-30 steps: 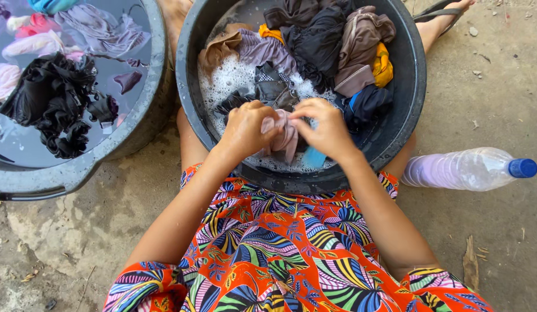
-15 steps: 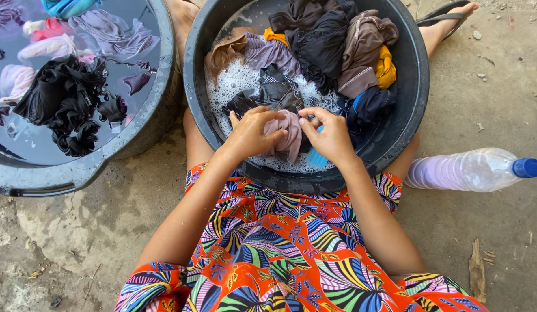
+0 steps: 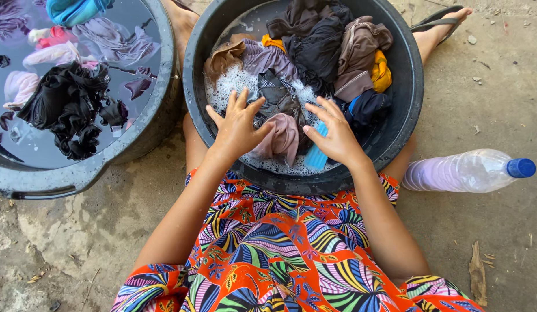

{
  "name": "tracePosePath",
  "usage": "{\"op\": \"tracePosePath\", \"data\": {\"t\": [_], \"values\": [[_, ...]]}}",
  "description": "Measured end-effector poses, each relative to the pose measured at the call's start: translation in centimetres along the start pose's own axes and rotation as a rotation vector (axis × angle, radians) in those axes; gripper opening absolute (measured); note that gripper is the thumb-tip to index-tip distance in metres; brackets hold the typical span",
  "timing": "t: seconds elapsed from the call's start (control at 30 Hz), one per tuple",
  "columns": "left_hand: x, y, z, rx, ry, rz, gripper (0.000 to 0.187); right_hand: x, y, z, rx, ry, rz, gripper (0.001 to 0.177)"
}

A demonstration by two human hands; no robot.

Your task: The person washes laundry by hand, scrubbing and rubbing pieces of clothing in a basin of soapy water.

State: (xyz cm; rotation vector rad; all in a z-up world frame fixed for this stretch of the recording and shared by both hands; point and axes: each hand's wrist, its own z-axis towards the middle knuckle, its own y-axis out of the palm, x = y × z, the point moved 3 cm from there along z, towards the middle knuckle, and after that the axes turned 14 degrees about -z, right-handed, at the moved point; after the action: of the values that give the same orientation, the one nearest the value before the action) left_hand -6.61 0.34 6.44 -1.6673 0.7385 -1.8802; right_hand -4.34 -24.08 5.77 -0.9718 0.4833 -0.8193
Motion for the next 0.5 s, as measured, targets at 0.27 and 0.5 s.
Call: {"op": "tracePosePath", "data": {"t": [0.27, 0.5], "values": [[0.4, -0.1, 0.0, -0.325, -0.158, -0.663, 0.054, 3.3, 0.3, -1.9, -0.236, 0.712, 1.505, 0.020], [-1.7, 1.3, -0.1, -0.136, 0.030, -0.338, 0.038, -0.7, 1.4, -0.8, -0.591, 0.593, 0.969, 0.021]]}}
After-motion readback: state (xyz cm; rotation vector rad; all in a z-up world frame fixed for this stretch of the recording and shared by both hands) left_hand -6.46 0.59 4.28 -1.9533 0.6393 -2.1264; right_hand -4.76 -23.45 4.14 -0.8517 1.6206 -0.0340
